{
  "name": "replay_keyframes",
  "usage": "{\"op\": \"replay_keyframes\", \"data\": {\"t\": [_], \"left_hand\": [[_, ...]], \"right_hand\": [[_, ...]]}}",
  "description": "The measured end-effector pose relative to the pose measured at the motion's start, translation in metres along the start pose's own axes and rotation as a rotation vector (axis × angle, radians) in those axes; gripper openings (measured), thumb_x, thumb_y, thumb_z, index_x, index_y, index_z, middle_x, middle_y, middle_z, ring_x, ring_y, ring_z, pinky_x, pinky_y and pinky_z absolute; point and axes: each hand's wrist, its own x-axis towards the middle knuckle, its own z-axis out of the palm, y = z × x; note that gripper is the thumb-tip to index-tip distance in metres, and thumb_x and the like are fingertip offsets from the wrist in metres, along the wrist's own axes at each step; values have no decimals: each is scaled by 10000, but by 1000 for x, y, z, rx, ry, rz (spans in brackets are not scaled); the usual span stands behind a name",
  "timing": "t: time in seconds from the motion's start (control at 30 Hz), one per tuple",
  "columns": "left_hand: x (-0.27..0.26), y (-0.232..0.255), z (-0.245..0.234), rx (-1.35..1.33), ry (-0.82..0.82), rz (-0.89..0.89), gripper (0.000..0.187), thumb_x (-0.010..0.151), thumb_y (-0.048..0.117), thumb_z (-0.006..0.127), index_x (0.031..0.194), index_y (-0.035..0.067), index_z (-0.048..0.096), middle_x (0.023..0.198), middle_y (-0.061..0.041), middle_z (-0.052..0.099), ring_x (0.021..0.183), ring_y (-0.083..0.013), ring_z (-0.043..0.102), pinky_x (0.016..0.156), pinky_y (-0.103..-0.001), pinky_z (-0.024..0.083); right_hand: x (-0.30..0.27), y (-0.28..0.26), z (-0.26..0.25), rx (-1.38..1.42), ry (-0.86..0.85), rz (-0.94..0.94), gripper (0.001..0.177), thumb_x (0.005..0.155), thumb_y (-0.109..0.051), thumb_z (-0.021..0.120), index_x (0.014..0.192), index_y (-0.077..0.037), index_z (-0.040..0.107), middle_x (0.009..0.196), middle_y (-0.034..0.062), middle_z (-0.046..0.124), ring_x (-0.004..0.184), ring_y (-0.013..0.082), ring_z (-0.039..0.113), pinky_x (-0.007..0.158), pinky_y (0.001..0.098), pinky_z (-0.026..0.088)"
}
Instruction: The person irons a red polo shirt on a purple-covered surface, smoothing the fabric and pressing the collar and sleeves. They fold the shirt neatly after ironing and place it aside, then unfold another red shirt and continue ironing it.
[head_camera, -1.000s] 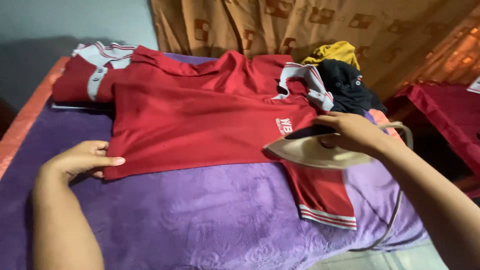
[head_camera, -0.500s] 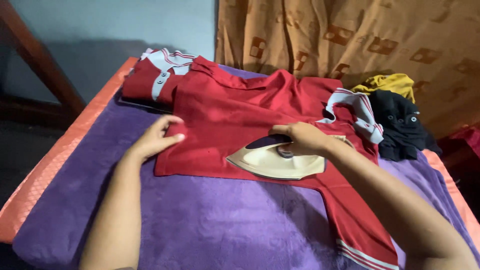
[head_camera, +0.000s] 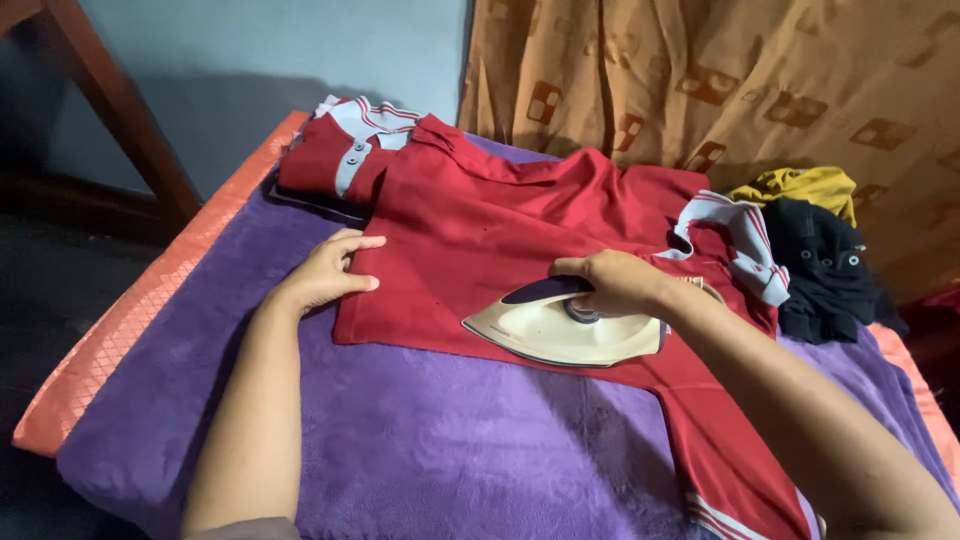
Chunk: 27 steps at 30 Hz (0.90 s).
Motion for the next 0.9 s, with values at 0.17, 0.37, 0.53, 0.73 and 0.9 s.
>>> {"op": "replay_keyframes", "data": {"t": [0.17, 0.37, 0.53, 0.73, 0.9], "left_hand": [[10, -7, -4, 60, 42, -41, 446, 840, 107, 713, 1284, 139, 736, 1376, -106, 608, 1271, -316, 580, 906, -419, 578], [21, -31, -5, -94, 72, -41, 393, 912, 188, 539, 1223, 102, 764, 1259, -78, 655, 806, -190, 561, 487, -275, 587], [26, -44, -4, -101, 101, -31, 399, 917, 204, 514, 1202, 99, 772, 1222, -70, 678, 670, -163, 540, 377, -219, 522], [14, -23, 2, -51, 151, -14, 390, 870, 200, 600, 1195, 62, 765, 1196, -119, 678, 722, -154, 547, 416, -217, 542], [29, -48, 9, 24, 142, -147, 488, 823, 241, 793, 1303, 201, 720, 1305, -132, 666, 932, -234, 683, 569, -284, 627]], "right_hand": [[22, -42, -4, -31, 78, -98, 615, 820, -365, 731, 1414, -361, 571, 988, 182, 768, 997, 424, 729, 889, 546, 565], [70, -104, 3, -96, 224, -191, 616, 812, -381, 725, 1407, -406, 570, 937, 108, 767, 965, 352, 750, 851, 510, 583], [81, -123, 2, -106, 233, -226, 647, 834, -306, 686, 1455, -396, 530, 964, 92, 761, 969, 337, 748, 850, 490, 589], [46, -68, 0, -62, 186, -137, 617, 850, -303, 696, 1449, -335, 552, 978, 148, 758, 995, 372, 741, 860, 533, 579], [8, 34, 21, -147, 162, 106, 609, 869, -303, 673, 1458, -355, 529, 993, 162, 767, 1012, 388, 746, 889, 525, 588]]}}
